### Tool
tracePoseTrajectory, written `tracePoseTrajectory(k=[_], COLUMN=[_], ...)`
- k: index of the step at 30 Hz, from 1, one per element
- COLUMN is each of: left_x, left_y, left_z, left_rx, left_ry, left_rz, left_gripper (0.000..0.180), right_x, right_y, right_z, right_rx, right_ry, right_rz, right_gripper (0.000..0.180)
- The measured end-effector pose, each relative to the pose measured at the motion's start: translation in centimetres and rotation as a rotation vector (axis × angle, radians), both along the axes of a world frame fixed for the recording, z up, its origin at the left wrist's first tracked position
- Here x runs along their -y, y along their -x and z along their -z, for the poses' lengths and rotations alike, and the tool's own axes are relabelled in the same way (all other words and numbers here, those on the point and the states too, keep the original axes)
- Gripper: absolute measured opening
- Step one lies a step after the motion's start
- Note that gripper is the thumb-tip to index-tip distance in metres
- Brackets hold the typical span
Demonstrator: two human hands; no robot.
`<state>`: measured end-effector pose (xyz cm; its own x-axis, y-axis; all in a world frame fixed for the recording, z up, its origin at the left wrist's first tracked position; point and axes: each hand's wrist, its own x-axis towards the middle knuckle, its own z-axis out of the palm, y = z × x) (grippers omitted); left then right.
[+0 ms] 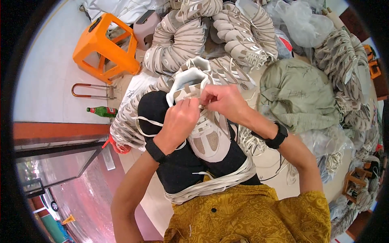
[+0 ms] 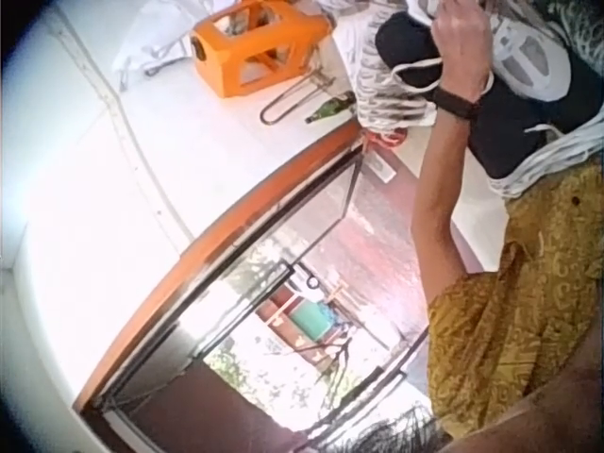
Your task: Lacing a new beige and white sneaker in a shoe manufacturing facility.
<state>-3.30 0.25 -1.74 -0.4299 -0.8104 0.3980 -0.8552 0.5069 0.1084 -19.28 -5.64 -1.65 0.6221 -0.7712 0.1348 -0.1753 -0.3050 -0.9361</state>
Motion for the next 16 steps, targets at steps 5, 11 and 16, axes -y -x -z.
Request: tracePoseTrajectory(k=[5, 11, 16], left_x=[-0.2, -0.5, -0.9], left_y=[0.1, 0.2, 0.3], left_z=[0.0, 0.3, -0.2], left_rx=[-0.005, -0.016, 0.063], left_ry=[0.032, 0.021, -0.005], left_rz=[-0.013, 0.000, 0.040], left_gripper=[0.009, 0.010, 0.012], right_x=[-0.4, -0.4, 0.6], right_y=[-0.2, -1.0, -1.9], right_z=[0.2, -0.8, -1.2], right_rx=[-0.196, -0.397, -0.508], right_ry=[0.438, 0.396, 0.384], right_rz=[0.016, -0.051, -0.215], right_gripper=[0.027, 0.033, 0.045])
